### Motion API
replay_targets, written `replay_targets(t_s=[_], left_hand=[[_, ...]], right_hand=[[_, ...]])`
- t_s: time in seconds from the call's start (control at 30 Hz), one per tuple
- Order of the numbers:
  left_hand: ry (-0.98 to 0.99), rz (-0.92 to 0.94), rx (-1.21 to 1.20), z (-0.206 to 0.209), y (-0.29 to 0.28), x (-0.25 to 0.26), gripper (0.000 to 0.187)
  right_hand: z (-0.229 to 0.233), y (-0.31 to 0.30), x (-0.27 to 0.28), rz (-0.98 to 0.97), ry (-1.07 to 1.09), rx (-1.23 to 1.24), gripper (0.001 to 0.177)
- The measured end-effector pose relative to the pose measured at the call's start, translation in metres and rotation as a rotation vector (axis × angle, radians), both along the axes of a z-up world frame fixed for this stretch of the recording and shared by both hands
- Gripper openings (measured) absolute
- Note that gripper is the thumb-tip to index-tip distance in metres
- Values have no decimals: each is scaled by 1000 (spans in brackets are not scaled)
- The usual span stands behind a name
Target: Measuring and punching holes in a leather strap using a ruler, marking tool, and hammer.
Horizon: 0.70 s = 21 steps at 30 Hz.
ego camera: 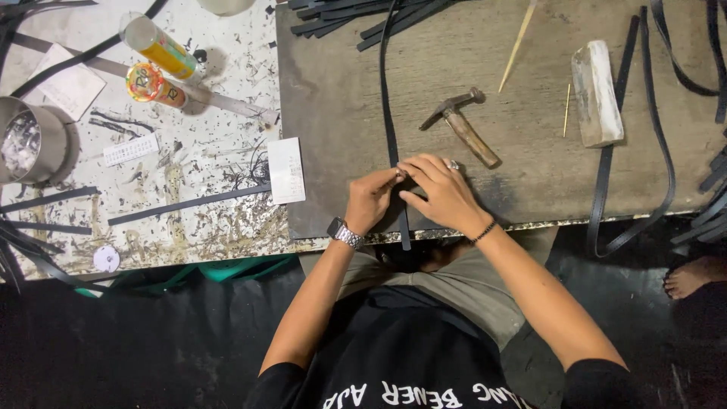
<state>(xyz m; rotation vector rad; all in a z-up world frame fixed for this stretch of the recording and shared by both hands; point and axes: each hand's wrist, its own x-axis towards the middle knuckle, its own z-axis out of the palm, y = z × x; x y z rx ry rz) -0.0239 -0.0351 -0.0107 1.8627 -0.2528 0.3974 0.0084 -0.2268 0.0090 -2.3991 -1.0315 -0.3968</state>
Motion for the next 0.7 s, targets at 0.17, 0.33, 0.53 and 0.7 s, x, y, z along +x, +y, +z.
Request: replay_targets(t_s=[0.17, 0.33, 0.53, 0.7], left_hand=[[131, 72, -111, 2, 3, 8, 14], [202, 118, -493, 36, 13, 16, 11], [209, 96, -420, 49, 18, 14, 10], [300, 96, -429, 33, 7, 4, 9]], right_hand=[[17, 7, 4, -1, 191, -181, 46], [26, 7, -1, -7, 235, -163, 53], [36, 4, -11, 10, 247, -160, 64], [32, 0, -16, 0, 225, -179, 65]])
